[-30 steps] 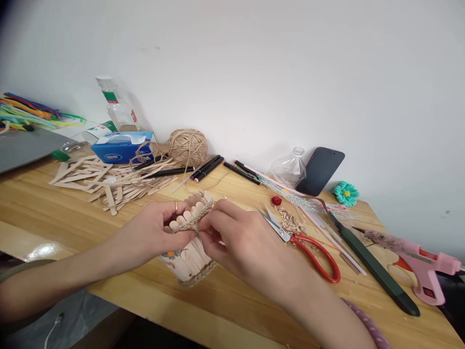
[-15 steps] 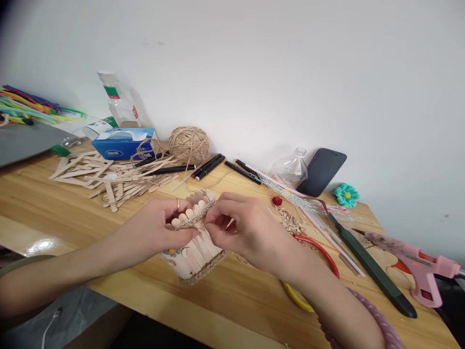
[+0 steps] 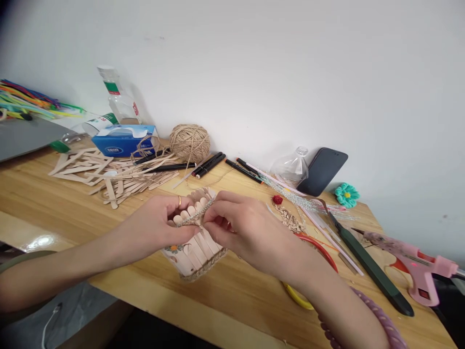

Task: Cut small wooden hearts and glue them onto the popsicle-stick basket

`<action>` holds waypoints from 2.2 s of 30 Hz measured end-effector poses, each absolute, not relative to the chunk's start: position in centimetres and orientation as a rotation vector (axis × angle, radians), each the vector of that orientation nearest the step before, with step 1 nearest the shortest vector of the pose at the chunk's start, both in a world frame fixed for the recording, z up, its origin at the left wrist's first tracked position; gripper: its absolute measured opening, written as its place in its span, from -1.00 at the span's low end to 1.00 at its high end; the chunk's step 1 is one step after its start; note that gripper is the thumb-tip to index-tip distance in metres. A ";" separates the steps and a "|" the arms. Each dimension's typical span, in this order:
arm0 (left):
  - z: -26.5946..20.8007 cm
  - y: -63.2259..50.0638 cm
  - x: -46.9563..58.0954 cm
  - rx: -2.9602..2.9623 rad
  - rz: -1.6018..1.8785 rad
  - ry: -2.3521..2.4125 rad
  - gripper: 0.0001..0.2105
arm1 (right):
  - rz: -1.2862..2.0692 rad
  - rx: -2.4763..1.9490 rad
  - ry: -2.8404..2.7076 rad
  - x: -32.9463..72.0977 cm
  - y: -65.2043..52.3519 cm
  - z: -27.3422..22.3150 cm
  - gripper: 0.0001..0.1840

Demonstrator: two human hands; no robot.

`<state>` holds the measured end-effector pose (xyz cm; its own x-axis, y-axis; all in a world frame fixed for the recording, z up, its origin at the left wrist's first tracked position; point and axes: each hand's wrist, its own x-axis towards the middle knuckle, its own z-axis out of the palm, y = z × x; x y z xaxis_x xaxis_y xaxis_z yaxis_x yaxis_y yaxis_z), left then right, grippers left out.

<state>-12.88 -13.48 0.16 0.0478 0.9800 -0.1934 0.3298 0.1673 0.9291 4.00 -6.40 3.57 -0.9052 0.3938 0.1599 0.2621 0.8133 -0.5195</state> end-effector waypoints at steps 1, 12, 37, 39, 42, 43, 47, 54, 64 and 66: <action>0.2 -13.5 -12.9 1.331 0.847 1.468 -0.91 | 0.717 -0.515 -2.732 4.0 -6.5 3.5 -0.83; 0.2 -13.1 -13.4 1.207 0.891 1.413 -0.93 | 0.578 -0.453 -2.419 4.1 -7.6 0.7 -0.80; 0.2 -12.9 -13.3 1.231 0.907 1.433 -0.91 | 0.076 -0.405 -2.523 4.6 -8.2 -0.8 -0.80; 0.2 -12.9 -13.3 1.244 0.903 1.456 -0.93 | 0.124 -0.442 -2.506 4.4 -8.3 -0.8 -0.83; 0.2 -13.1 -13.4 1.251 0.897 1.433 -0.92 | 0.218 -0.513 -2.439 4.3 -8.4 -0.7 -0.88; 0.2 -13.1 -13.4 1.245 0.898 1.423 -0.91 | 0.237 -0.524 -2.419 4.3 -8.5 -0.7 -0.89; 0.1 -13.2 -13.4 1.213 0.892 1.407 -0.93 | 0.303 -0.534 -2.371 4.5 -8.7 -0.7 -0.86; 0.0 -13.1 -13.5 1.207 0.886 1.404 -0.93 | 0.163 -0.439 -2.320 5.0 -8.7 -1.3 -0.82; 0.1 -13.1 -13.4 1.207 0.871 1.405 -0.96 | -0.054 -0.397 -2.369 4.9 -8.3 -1.7 -0.82; 0.1 -13.1 -13.5 1.211 0.865 1.404 -0.96 | -0.062 -0.383 -2.370 4.9 -8.4 -1.8 -0.82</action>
<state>-13.47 -13.12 0.05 0.0529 0.9680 -0.2453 0.2161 0.2288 0.9492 4.93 -8.38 -1.81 -0.6939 0.2565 0.6729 0.2911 0.9546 -0.0637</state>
